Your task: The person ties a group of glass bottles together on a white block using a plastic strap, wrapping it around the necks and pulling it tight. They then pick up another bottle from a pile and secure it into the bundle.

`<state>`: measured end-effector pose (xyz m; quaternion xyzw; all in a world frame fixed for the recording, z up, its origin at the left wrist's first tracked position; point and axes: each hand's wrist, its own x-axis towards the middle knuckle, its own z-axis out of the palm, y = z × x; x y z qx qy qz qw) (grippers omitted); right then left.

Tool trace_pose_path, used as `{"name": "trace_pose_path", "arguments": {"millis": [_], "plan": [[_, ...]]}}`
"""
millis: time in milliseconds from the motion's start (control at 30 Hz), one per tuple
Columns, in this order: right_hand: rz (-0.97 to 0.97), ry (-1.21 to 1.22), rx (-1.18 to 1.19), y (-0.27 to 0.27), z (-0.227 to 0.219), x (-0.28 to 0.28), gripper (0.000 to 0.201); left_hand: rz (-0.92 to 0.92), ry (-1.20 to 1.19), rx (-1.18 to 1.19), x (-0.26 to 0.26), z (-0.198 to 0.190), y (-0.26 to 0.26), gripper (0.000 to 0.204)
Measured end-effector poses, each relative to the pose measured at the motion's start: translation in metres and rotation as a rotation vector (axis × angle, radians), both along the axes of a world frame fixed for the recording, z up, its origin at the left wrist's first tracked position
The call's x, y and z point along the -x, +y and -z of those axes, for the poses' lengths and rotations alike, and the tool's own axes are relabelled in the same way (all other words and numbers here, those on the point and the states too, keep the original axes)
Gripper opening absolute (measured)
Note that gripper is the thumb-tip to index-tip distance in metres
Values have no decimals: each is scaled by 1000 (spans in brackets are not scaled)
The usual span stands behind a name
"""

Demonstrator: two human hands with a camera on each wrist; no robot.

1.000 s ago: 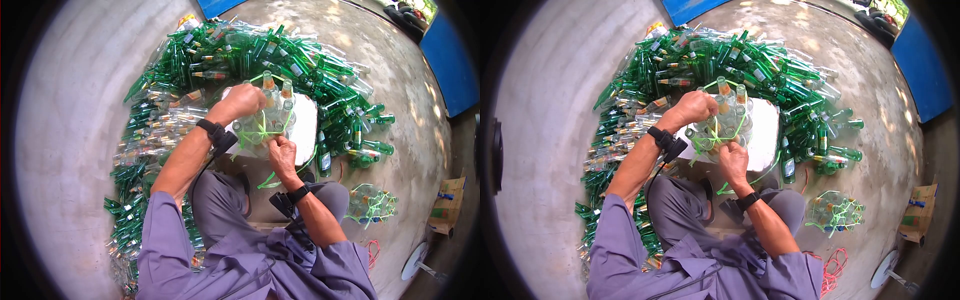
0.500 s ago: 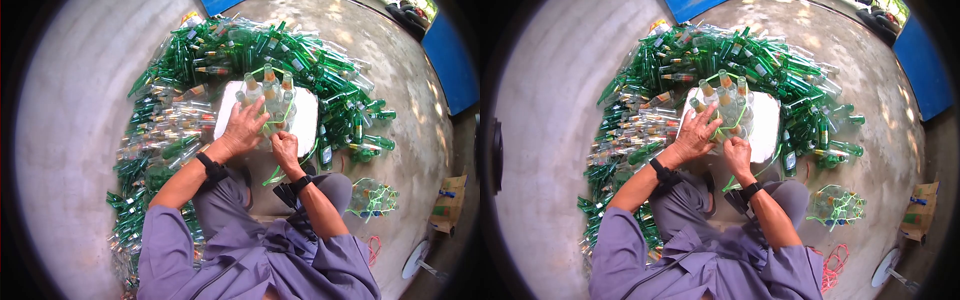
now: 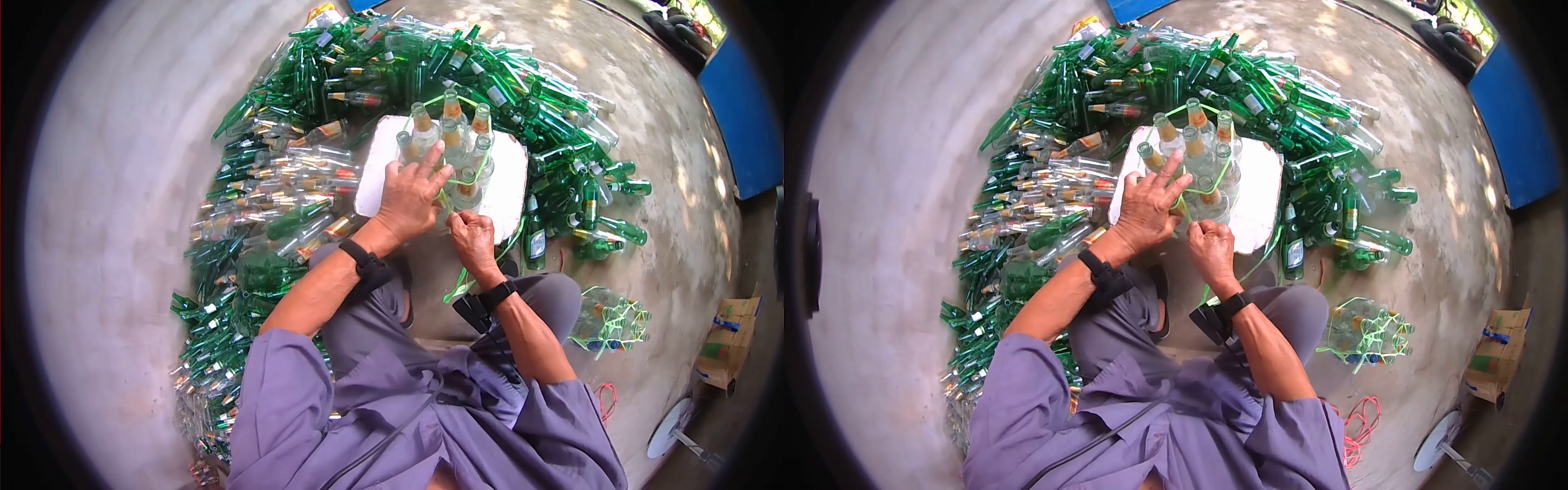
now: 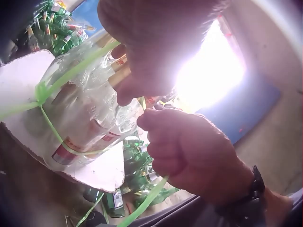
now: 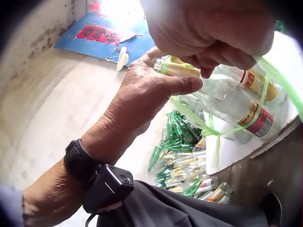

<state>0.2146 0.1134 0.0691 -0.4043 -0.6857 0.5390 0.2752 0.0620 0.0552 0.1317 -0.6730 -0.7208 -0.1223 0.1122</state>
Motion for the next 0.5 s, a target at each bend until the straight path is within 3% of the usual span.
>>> {"name": "trace_pose_path", "arguments": {"millis": [167, 367, 500], "plan": [[13, 57, -71, -3, 25, 1, 30, 6, 2, -26, -3, 2, -3, 73], [-38, -3, -29, -4, 8, -8, 29, -15, -29, -14, -5, 4, -3, 73], [-64, -42, -218, 0, -1, -13, 24, -40, -37, -4, -7, 3, -3, 74]]}}
